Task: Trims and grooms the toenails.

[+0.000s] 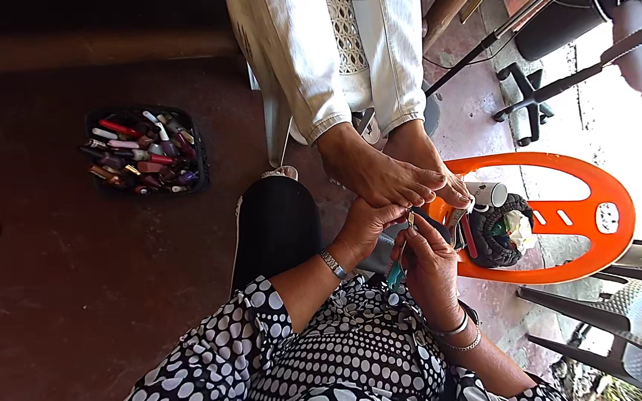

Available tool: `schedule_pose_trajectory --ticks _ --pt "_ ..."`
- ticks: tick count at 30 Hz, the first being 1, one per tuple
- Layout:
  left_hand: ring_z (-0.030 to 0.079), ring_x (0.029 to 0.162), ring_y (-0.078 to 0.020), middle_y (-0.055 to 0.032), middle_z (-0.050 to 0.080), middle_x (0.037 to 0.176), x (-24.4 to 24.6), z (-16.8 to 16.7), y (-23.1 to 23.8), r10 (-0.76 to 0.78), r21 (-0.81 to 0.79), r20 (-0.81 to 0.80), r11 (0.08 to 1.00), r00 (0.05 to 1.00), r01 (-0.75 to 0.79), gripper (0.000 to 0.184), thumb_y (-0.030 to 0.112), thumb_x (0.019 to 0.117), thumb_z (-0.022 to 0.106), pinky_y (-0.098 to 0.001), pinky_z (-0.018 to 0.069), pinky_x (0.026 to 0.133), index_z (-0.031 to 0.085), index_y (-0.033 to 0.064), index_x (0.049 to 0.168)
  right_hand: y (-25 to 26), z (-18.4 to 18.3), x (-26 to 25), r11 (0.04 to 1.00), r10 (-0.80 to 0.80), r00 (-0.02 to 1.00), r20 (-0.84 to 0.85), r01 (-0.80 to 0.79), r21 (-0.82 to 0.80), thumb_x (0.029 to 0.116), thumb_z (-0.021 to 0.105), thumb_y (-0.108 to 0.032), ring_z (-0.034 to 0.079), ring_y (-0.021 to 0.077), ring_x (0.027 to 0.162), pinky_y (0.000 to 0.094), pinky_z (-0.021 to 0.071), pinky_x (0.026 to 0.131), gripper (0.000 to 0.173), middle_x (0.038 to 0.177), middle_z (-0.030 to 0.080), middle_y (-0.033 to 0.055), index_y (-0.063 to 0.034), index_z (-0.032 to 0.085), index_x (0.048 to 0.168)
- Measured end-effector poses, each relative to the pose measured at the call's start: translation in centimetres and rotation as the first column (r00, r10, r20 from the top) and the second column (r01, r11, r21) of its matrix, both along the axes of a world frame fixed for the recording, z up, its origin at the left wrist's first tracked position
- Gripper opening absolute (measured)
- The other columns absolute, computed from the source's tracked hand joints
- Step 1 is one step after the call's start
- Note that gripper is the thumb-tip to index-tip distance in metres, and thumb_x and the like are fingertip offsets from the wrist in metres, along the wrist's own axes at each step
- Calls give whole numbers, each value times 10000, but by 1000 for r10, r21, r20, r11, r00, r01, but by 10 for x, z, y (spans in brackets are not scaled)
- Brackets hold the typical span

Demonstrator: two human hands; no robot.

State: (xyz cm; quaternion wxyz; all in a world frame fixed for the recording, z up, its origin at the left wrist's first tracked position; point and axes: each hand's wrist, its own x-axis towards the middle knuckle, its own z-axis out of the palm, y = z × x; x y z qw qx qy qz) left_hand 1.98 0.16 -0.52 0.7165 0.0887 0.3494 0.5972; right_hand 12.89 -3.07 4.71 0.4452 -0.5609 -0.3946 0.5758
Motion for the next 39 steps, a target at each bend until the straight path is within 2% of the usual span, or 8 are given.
schedule_pose_trajectory --ticks 7,15,23,27,33,39 --pt "697 733 -98 -33 715 839 0 -2 0 1 6 -12 1000 1000 -1 186 -121 909 622 -260 600 744 639 55 969 2 2 1 1000 26 998 65 -26 -9 1015 484 64 653 85 557 197 549 521 307 760 729 83 86 636 1280" --pt "694 725 -94 -33 714 826 0 -1 1 1 8 -12 1000 1000 -1 181 -121 908 624 -253 598 734 640 52 960 3 1 0 1000 10 998 58 -10 -2 1017 484 62 655 87 554 201 552 516 298 761 729 88 85 645 1267" --pt "701 726 -102 -33 719 831 0 0 0 5 -7 -6 1000 1000 -5 188 -127 909 621 -261 603 739 637 52 963 3 1 -1 1000 -6 997 83 6 8 1015 484 61 613 59 524 177 521 500 297 741 711 69 93 638 1266" --pt "704 728 -105 -39 723 824 0 1 0 10 -4 9 1000 1000 -10 185 -131 909 617 -260 603 743 640 47 954 3 2 1 999 37 993 113 -40 32 1011 485 62 633 59 549 178 531 515 301 766 726 63 96 634 1270" --pt "707 735 -109 -46 726 834 0 0 0 9 -13 4 1000 1000 -9 183 -129 900 632 -266 604 746 644 43 961 4 2 1 1000 22 995 94 -23 10 1018 477 57 652 84 561 193 545 519 297 771 727 80 91 637 1267" --pt "707 728 -105 -42 724 835 1 1 0 6 -17 0 1000 1000 -6 190 -130 909 617 -261 604 743 633 47 974 3 1 0 1000 -2 997 82 0 22 1016 473 55 620 63 535 182 530 512 294 735 703 60 91 641 1255"
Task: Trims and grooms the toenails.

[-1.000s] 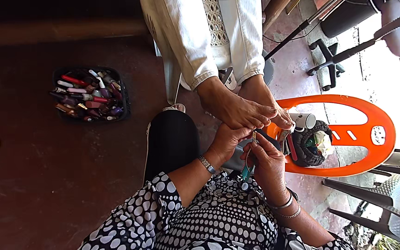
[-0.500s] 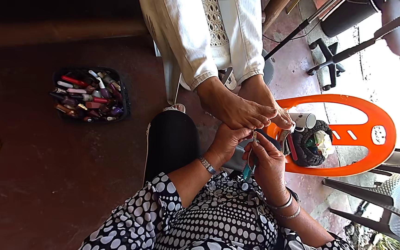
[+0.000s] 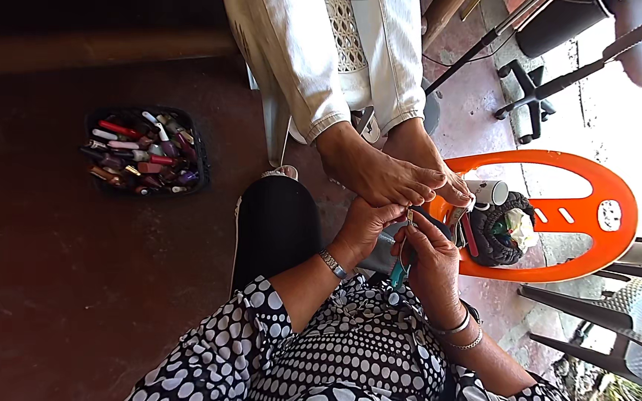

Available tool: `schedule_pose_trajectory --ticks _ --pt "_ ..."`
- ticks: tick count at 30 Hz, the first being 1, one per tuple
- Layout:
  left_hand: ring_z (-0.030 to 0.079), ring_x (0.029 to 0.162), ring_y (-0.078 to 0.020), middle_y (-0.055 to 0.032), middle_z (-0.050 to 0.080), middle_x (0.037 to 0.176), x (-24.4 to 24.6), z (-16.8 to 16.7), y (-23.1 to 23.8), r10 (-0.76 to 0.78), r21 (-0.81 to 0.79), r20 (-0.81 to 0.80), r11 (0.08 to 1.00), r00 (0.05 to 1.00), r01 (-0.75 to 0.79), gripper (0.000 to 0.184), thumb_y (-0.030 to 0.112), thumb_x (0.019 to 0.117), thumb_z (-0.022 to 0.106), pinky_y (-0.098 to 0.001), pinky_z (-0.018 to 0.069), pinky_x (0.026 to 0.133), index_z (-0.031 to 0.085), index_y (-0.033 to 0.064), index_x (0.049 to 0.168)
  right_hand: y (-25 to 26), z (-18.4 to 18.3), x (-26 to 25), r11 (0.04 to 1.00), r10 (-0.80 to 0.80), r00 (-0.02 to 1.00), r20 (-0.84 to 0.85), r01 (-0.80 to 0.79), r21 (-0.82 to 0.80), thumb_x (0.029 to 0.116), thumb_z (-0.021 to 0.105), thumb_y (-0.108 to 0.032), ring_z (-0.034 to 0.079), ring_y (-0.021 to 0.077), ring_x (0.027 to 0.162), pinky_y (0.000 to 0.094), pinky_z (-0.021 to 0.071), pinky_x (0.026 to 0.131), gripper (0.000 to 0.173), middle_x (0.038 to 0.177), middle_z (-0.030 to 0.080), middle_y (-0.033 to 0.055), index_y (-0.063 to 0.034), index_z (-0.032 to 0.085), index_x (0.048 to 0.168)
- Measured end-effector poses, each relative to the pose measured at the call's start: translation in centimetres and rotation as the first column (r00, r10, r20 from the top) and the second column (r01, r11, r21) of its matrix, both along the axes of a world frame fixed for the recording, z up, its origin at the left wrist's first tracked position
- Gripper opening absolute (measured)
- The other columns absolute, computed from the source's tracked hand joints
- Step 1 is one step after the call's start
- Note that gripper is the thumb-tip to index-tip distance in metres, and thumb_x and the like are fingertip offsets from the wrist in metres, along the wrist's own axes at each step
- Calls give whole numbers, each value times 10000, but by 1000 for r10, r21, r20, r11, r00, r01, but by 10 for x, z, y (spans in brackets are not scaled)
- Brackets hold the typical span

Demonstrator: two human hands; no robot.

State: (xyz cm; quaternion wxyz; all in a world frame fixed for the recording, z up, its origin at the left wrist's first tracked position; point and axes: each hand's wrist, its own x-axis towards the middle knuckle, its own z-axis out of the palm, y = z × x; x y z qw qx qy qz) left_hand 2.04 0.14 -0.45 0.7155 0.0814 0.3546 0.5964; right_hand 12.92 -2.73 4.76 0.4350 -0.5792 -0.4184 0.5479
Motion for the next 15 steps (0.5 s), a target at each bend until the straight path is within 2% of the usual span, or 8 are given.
schedule_pose_trajectory --ticks 10,15 --pt "705 722 -110 -47 725 830 -1 -1 0 4 17 10 1000 1000 -4 184 -131 910 612 -260 602 735 636 45 958 -4 -5 -2 1000 -19 997 -77 21 17 1029 447 37 613 56 539 180 526 518 301 729 693 51 79 637 1258" --pt "707 757 -116 -49 720 870 -2 0 0 -9 13 10 1000 1000 9 182 -118 916 620 -272 605 754 629 45 996 -5 -6 -3 999 -16 996 -89 19 28 1033 435 25 616 54 550 176 526 525 307 734 692 49 66 642 1257"
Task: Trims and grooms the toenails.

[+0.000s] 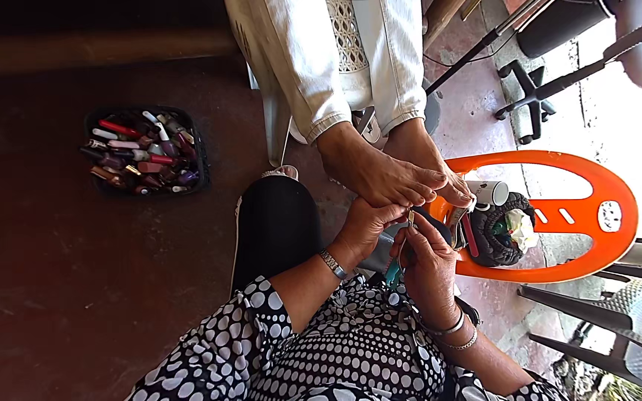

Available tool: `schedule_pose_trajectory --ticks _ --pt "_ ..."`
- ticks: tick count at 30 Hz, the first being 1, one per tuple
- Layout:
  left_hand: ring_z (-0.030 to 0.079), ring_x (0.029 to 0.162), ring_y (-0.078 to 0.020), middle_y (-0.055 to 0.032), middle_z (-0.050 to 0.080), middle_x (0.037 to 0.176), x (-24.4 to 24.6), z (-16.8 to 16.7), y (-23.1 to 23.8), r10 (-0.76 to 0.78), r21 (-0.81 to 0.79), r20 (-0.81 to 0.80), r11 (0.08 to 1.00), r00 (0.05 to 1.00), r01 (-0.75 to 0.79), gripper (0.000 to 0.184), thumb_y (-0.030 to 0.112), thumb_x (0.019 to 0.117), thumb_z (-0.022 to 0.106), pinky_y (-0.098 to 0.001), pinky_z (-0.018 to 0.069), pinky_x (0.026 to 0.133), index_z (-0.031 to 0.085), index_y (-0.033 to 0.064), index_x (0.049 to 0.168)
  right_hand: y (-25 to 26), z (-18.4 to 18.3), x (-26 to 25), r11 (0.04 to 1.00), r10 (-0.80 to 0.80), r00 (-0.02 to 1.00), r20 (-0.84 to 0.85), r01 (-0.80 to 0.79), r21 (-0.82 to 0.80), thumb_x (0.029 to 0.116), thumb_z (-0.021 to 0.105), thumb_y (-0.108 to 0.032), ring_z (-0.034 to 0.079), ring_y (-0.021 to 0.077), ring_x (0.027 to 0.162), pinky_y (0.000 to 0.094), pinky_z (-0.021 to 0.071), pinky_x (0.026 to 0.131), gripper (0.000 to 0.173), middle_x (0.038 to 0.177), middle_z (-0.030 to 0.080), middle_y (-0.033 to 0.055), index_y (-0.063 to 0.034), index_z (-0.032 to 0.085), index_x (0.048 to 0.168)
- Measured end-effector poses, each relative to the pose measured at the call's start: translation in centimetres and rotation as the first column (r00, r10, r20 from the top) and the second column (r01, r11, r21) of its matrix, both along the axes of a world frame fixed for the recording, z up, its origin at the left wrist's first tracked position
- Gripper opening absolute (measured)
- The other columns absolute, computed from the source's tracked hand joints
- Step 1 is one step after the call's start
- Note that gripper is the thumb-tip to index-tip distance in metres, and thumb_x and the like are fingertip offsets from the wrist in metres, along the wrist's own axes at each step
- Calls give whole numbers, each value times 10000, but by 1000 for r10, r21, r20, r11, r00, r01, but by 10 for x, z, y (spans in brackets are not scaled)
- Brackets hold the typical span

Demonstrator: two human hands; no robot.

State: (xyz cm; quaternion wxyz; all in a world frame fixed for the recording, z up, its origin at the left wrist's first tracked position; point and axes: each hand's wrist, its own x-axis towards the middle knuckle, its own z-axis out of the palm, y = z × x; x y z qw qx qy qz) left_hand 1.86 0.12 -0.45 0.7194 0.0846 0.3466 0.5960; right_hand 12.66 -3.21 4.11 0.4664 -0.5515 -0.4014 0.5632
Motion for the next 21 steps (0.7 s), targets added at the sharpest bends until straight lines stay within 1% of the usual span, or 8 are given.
schedule_pose_trajectory --ticks 9,21 --pt "701 732 -114 -48 716 848 0 1 0 4 -11 12 1000 1000 -4 187 -128 908 621 -265 604 742 629 45 979 -1 0 -1 1000 -15 1000 -20 15 -4 1038 422 28 616 53 548 177 530 529 311 732 691 46 72 634 1261" --pt "705 743 -120 -53 718 860 1 0 1 -2 -10 9 1000 1000 2 177 -123 913 615 -275 606 751 636 39 979 0 1 -1 1000 -24 999 -27 24 -12 1036 414 33 624 61 553 181 535 533 313 730 691 47 73 634 1255"
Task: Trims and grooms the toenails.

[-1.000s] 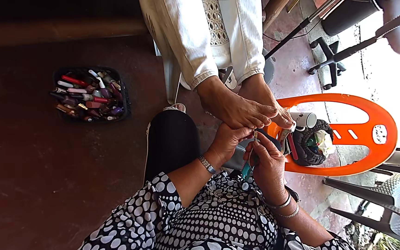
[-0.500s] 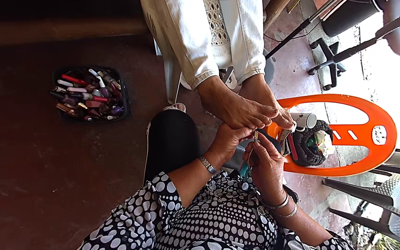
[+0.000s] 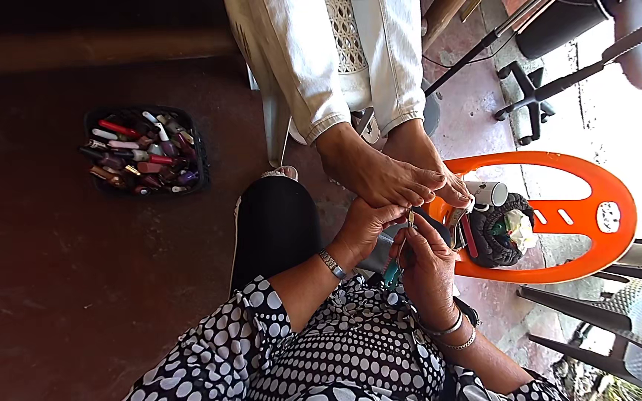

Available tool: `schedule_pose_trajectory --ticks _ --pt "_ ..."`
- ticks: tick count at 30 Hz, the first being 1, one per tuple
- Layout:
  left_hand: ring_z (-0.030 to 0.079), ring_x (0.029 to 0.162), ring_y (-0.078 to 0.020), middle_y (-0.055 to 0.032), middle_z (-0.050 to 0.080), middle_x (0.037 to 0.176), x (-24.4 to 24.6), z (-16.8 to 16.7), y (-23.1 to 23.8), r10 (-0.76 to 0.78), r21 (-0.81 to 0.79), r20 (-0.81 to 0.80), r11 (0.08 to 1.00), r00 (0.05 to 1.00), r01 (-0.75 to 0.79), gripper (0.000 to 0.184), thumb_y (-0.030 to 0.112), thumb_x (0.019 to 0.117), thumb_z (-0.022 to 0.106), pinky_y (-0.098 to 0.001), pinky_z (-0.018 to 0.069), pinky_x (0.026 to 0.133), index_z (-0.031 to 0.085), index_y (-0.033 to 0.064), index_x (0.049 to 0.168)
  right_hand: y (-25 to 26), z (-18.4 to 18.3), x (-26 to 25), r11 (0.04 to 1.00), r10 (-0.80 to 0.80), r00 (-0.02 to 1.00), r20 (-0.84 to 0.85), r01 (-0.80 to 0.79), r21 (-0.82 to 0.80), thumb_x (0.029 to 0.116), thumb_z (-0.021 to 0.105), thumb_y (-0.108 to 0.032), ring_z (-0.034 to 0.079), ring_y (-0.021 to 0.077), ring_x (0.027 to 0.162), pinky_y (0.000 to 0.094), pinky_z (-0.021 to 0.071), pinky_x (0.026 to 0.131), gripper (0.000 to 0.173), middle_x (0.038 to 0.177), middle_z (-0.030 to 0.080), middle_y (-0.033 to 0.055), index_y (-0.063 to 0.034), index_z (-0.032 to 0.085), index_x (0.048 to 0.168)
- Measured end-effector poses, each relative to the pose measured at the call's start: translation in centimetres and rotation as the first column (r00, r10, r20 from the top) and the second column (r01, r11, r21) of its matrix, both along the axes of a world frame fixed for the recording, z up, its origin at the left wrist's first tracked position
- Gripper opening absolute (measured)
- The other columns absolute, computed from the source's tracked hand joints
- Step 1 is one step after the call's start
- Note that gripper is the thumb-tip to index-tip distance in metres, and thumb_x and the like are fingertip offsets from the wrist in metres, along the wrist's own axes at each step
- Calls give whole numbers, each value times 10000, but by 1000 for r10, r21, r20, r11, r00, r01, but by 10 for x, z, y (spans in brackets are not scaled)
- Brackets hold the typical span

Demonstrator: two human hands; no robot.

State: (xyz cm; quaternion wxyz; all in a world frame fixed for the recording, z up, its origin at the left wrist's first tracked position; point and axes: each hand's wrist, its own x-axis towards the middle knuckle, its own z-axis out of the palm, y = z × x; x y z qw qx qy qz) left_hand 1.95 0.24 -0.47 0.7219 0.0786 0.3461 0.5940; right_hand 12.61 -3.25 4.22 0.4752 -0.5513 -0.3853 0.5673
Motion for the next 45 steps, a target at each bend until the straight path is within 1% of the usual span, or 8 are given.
schedule_pose_trajectory --ticks 19,21,24,26,29,34,41,45 --pt "716 716 -131 -74 733 818 -4 2 -2 -8 20 30 1000 1000 7 161 -114 919 587 -272 609 736 644 36 938 7 1 29 988 157 984 86 -155 -24 1014 466 16 634 57 560 190 542 531 244 749 713 42 46 658 1162" --pt "715 731 -136 -76 729 835 -5 1 -2 -20 15 53 1000 998 19 167 -119 919 582 -284 611 751 639 33 959 16 5 52 955 295 866 404 -276 -104 993 545 -15 620 23 563 182 537 538 164 738 700 -5 36 664 1093" --pt "675 695 -115 -61 698 811 -8 3 -2 -15 3 125 1000 992 15 197 -137 907 565 -261 592 719 635 44 937 28 19 82 834 530 233 815 -315 -452 1027 583 -186 667 186 729 388 551 710 261 867 713 108 12 703 1147" --pt "655 685 -108 -54 682 802 -10 3 -3 -24 8 193 1000 981 23 209 -136 896 548 -250 577 714 629 55 921 32 24 91 688 706 -76 704 -160 -708 1057 519 -203 677 438 1042 643 486 914 322 1085 707 262 12 674 1238" --pt "668 729 -107 -56 689 844 -14 5 -5 -42 15 269 999 962 39 220 -129 887 536 -251 582 744 629 67 926 27 21 100 469 839 -320 439 18 -883 1046 495 -160 618 487 1191 671 459 962 302 1209 671 289 12 659 1232" --pt "691 762 -116 -63 699 873 -18 6 -8 -41 11 303 999 952 39 230 -136 897 532 -260 596 779 632 63 956 25 54 89 355 858 -397 325 1 -935 1018 552 -149 621 475 1175 674 452 957 263 1181 675 286 36 683 1152" --pt "702 768 -121 -63 709 891 -19 6 -8 -38 19 290 999 956 34 237 -144 907 528 -267 604 773 619 56 993 10 61 59 779 548 329 769 -536 -326 1021 567 -182 607 -7 621 189 534 595 274 785 684 -22 -30 698 1207" --pt "699 725 -112 -56 715 848 -17 6 -8 -39 11 171 999 985 38 220 -145 918 552 -259 606 735 625 53 980 20 75 28 386 793 -335 509 -369 -845 1064 480 -183 677 424 1081 644 477 925 350 1119 726 217 -109 675 1346"
